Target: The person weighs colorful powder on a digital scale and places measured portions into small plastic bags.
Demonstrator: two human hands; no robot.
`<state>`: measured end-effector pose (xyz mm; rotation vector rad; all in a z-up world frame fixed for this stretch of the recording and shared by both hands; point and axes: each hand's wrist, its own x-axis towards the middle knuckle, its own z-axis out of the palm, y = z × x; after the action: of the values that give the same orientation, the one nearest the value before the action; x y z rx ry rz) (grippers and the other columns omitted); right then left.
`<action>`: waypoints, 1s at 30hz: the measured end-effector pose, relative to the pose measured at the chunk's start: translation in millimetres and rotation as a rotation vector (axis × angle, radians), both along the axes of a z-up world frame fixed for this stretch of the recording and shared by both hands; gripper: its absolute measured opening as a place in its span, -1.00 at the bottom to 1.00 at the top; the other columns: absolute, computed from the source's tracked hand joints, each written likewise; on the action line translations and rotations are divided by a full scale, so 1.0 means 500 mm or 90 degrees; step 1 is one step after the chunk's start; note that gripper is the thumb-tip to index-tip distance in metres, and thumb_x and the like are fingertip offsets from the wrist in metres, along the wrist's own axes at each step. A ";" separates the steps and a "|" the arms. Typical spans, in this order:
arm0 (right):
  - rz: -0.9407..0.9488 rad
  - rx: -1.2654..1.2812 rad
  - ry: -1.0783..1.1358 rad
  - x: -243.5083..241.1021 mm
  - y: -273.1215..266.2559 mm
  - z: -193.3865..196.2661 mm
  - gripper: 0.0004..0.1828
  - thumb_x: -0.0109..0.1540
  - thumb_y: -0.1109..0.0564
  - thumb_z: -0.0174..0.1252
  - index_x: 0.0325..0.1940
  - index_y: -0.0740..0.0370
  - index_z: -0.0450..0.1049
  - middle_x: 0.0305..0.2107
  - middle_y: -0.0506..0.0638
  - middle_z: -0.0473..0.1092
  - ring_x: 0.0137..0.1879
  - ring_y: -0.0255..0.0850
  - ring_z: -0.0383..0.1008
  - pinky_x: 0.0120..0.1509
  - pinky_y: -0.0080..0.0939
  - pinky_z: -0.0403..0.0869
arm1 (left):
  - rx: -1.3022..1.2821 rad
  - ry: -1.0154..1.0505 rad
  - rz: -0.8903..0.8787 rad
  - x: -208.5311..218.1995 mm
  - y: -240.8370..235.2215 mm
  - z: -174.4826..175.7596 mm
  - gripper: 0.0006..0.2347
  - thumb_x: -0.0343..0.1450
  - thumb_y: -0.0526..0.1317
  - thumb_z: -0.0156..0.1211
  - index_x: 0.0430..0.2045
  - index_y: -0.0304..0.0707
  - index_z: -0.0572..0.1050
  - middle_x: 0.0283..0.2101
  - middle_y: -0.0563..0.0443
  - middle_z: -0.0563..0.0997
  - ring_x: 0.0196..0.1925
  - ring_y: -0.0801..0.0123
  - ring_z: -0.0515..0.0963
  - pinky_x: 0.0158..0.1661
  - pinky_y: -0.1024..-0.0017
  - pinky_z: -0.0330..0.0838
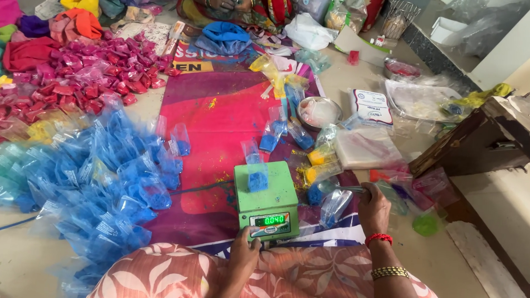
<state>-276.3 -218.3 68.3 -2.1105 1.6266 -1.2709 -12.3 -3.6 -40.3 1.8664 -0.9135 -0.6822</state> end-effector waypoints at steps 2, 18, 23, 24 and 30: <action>-0.002 0.010 -0.002 0.010 0.004 0.007 -0.80 0.32 0.26 0.07 -0.04 0.26 0.58 -0.30 0.29 0.52 -0.17 0.20 0.58 -0.10 0.09 0.51 | -0.006 -0.002 0.005 0.000 -0.003 -0.013 -0.77 0.39 -0.26 0.15 -0.08 -0.14 0.50 -0.06 -0.24 0.63 -0.18 -0.04 0.63 -0.11 0.14 0.47; 0.036 0.122 -0.052 0.015 -0.028 -0.041 -0.79 0.30 0.26 0.07 -0.07 0.35 0.58 -0.37 0.16 0.60 -0.25 -0.05 0.66 -0.14 -0.09 0.56 | -0.026 -0.001 -0.009 -0.002 -0.001 -0.012 -0.78 0.39 -0.28 0.18 -0.09 -0.17 0.51 -0.03 -0.23 0.64 0.00 -0.04 0.63 -0.04 0.19 0.46; -0.017 0.199 -0.103 -0.004 -0.023 -0.031 -0.77 0.31 0.28 0.07 -0.04 0.37 0.59 -0.38 0.13 0.61 -0.25 -0.17 0.67 -0.16 -0.19 0.57 | -0.048 -0.012 -0.014 0.000 0.000 -0.011 -0.78 0.39 -0.29 0.16 -0.10 -0.17 0.52 -0.04 -0.25 0.64 -0.01 -0.06 0.61 -0.05 0.18 0.46; -0.041 0.225 -0.131 -0.009 -0.020 -0.030 -0.76 0.30 0.30 0.08 -0.02 0.39 0.60 -0.36 0.14 0.61 -0.24 -0.16 0.67 -0.16 -0.20 0.57 | -0.024 0.008 -0.010 -0.001 0.001 0.000 -0.78 0.39 -0.28 0.15 -0.09 -0.16 0.51 -0.04 -0.23 0.64 -0.06 -0.05 0.63 -0.06 0.18 0.47; -0.049 0.270 -0.378 -0.062 -0.022 -0.033 -0.75 0.32 0.37 0.04 0.04 0.54 0.51 -0.21 0.24 0.55 -0.18 -0.07 0.66 -0.09 -0.22 0.64 | -0.013 0.013 -0.001 -0.001 -0.002 -0.004 -0.77 0.39 -0.26 0.14 -0.09 -0.14 0.50 -0.05 -0.23 0.62 -0.11 -0.07 0.62 -0.07 0.15 0.46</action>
<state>-307.5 -229.4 51.9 -1.2778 1.5334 -1.2685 -12.7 -4.7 -42.5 1.8376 -0.9068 -0.6886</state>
